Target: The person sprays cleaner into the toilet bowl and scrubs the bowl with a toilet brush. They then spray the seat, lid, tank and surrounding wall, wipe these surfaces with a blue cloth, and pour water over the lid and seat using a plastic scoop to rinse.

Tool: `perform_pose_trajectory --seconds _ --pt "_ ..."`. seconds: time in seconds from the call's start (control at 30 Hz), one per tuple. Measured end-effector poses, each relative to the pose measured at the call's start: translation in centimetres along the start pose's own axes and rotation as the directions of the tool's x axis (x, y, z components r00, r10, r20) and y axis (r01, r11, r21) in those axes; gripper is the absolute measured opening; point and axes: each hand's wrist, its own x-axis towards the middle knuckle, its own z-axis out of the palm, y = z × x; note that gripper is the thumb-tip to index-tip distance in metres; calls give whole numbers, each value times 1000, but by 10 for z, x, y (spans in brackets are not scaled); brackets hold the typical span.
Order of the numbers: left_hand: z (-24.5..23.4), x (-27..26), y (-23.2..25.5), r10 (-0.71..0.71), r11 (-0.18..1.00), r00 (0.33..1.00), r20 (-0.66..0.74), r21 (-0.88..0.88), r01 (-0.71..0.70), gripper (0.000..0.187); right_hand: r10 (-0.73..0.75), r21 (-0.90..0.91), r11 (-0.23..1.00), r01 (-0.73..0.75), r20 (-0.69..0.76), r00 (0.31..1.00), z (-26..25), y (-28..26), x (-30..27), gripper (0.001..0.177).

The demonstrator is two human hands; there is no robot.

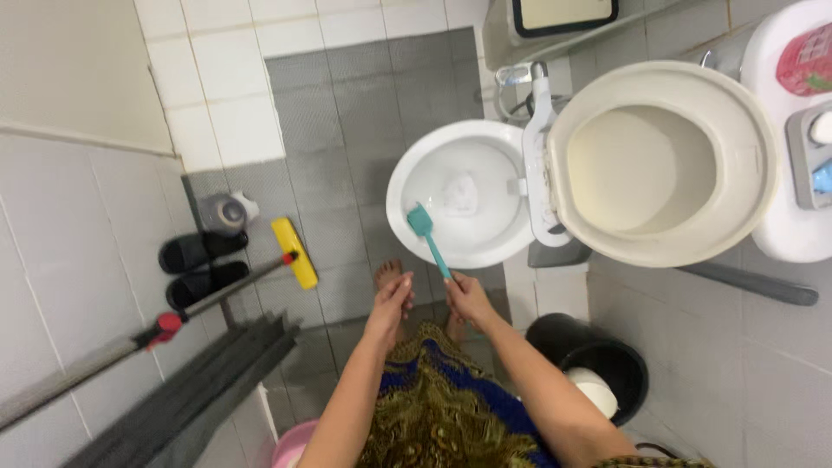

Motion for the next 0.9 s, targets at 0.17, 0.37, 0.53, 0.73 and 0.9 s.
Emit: perform_pose_trajectory --seconds 0.17,0.37,0.53,0.73,0.9 --pt "-30 11 26 -38 998 999 -34 -47 37 48 193 638 770 1 -235 953 -25 -58 104 30" --pt "-57 6 75 -41 992 991 -127 116 56 46 31 861 441 253 -296 955 23 -82 101 29" --pt "-54 2 109 -56 984 994 -90 164 71 45 335 797 580 -168 -46 941 70 -58 81 20" --pt "-57 12 138 -45 981 997 -62 186 56 43 275 831 555 40 -229 934 -23 -81 124 43" --pt "-39 15 151 -90 971 995 -43 216 98 43 251 603 787 -133 -116 961 50 -57 22 47"
